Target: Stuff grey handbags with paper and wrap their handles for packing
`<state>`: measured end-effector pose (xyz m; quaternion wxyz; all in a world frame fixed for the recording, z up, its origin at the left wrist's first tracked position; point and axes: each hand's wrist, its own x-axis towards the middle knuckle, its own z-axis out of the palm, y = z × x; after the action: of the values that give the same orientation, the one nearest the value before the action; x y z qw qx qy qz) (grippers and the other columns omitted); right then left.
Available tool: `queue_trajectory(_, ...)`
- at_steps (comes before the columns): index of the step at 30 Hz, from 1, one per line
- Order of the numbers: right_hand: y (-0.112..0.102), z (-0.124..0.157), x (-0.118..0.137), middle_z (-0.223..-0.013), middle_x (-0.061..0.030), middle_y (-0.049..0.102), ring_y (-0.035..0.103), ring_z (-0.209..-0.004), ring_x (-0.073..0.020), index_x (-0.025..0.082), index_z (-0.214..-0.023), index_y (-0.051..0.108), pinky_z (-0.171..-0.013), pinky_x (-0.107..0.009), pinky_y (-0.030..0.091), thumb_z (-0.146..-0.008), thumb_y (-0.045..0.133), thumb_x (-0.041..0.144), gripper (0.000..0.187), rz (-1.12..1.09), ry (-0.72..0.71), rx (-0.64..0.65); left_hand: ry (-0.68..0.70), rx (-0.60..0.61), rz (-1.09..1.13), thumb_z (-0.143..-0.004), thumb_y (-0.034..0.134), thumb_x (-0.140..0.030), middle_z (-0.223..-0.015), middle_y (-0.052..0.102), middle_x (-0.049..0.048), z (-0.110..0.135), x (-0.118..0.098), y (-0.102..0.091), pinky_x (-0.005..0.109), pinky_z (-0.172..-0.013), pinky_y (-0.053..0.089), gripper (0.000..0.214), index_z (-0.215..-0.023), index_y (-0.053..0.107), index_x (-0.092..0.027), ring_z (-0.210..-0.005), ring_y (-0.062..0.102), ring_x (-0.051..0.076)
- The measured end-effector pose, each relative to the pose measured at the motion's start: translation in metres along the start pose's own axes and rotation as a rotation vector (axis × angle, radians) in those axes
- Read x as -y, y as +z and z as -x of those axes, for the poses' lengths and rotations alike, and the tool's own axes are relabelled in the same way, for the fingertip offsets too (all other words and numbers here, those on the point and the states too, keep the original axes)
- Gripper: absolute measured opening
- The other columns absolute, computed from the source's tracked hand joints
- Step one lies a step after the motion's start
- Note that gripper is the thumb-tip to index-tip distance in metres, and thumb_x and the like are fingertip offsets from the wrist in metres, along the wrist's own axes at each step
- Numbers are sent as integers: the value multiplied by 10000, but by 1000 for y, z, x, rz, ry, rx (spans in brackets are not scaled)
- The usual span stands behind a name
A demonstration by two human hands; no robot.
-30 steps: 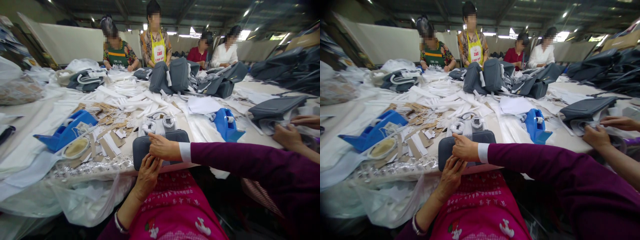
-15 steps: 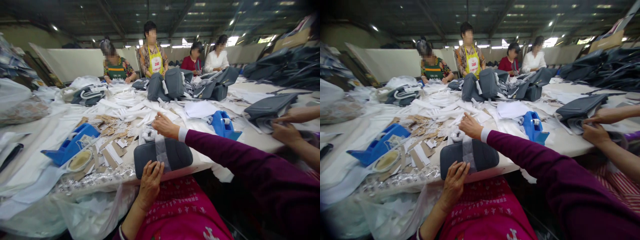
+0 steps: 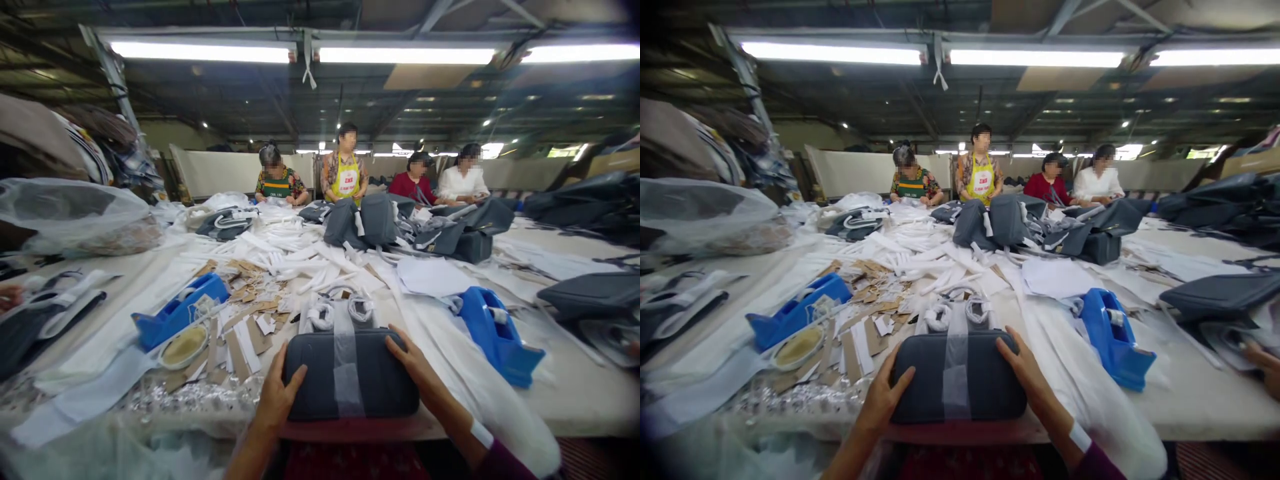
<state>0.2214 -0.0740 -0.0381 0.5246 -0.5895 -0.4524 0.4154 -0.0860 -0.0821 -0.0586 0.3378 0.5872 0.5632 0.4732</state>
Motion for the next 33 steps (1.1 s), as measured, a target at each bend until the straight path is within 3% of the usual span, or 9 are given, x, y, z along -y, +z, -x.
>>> queue_trajectory(6,2,2,-1,-1247,-64,633,558,-1178,-280,205,-1234,604,-1054,-410,397,-749,617,580,614,-32,12,91,-26,-7,-26,-804,562,-519,-1297,584,132,5,-9,7,443,-1105,362,664,-1335,461,-134,-1228,530,269)
queue_trajectory(11,1,5,-5,-1275,-59,614,540,-1197,-282,213,-1234,606,-1093,-428,347,-778,605,554,570,-21,-22,80,-22,-3,-35,-812,549,-527,-1334,553,142,6,-4,6,448,-1110,353,673,-1340,450,-121,-1254,505,267)
queue_trajectory(22,3,14,9,-1193,-58,663,559,-1176,-292,211,-1183,638,-1066,-434,382,-759,623,572,556,-64,-5,99,-33,-9,-61,-777,586,-501,-1279,591,151,11,-17,5,466,-1084,379,662,-1305,485,-116,-1215,536,281)
queue_trajectory(33,1,19,9,-1248,-75,629,551,-1180,-285,197,-1248,589,-1063,-430,384,-770,620,552,596,-90,-10,176,-141,40,-102,-730,629,-539,-1318,572,105,35,-22,-13,459,-1105,364,706,-1309,485,-163,-1230,524,293)
